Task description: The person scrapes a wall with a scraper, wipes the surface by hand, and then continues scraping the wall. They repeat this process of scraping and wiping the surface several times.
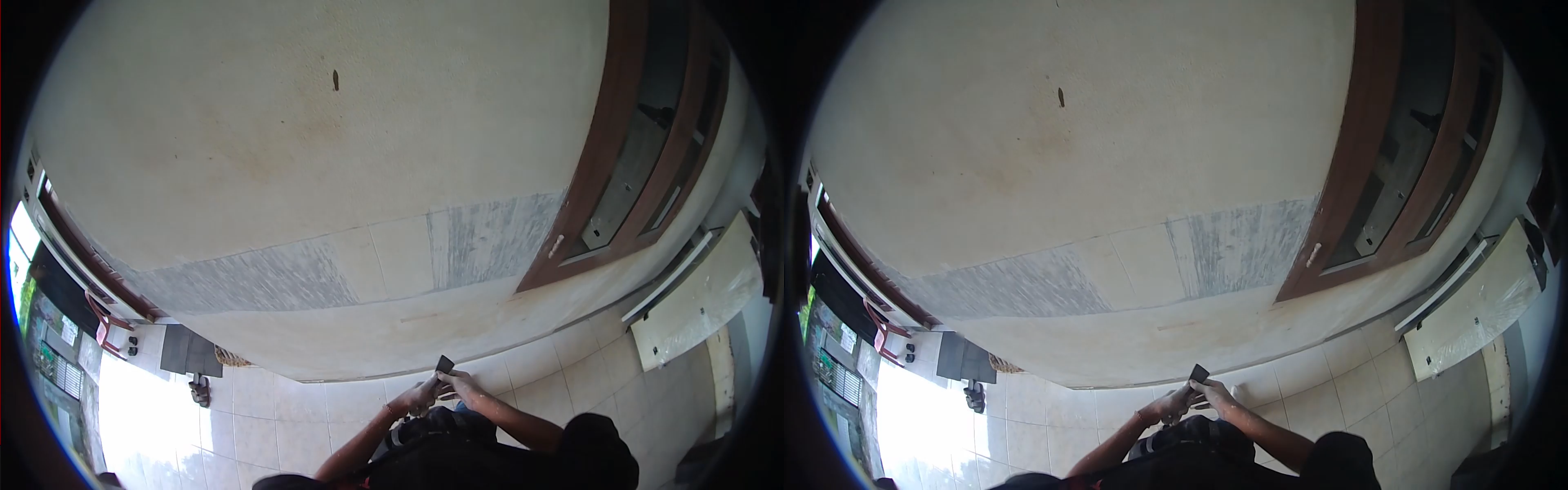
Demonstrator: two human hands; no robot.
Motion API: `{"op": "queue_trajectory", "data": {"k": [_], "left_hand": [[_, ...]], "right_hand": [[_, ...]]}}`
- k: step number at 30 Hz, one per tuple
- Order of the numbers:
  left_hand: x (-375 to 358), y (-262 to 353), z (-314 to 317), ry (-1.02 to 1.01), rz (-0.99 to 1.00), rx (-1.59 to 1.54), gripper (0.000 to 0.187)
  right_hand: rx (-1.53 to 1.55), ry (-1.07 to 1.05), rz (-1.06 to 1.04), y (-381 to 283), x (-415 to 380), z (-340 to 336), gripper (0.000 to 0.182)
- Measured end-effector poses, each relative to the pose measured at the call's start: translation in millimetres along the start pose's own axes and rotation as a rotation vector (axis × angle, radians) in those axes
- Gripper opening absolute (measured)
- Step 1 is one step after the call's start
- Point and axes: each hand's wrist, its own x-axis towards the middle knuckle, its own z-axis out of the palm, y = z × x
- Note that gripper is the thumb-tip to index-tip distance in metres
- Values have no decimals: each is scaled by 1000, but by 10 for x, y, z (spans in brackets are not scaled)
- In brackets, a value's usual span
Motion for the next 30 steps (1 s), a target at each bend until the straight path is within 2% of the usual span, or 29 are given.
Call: {"op": "queue_trajectory", "data": {"k": [1, 3, 4, 6, 9, 11, 13, 17, 21, 24, 30], "left_hand": [[65, -18, -10, 23, -102, 13, 68], [480, -361, -160, -27, 26, 3, 66], [610, -514, -187, 25, 132, 72, 65], [704, -417, -306, 120, 202, 164, 62], [556, -97, -358, 199, 76, 110, 54], [444, 158, -255, 250, 160, 157, 51], [433, 307, -154, 307, 266, 121, 50], [462, 594, 77, 380, 501, -19, 44], [570, 819, 203, 458, 574, -176, 44], [679, 901, 236, 538, 655, -247, 46], [707, 1143, 240, 607, 648, -251, 45]], "right_hand": [[30, -49, 1, 158, 160, -69, 32], [49, -70, 16, 383, 504, -154, 34], [51, -24, 66, 489, 677, -193, 33], [67, 110, 87, 436, 880, -157, 33], [190, 56, -84, 159, 676, -57, 23], [55, 166, -229, -156, 535, 43, 17], [77, 131, -437, -303, 598, 18, 16], [42, 239, -634, -795, 366, 110, 21], [-79, 320, -875, -1028, 523, 90, 27], [-158, 390, -944, -1176, 524, 87, 30], [-228, 509, -1041, -1409, 529, 164, 33]]}}
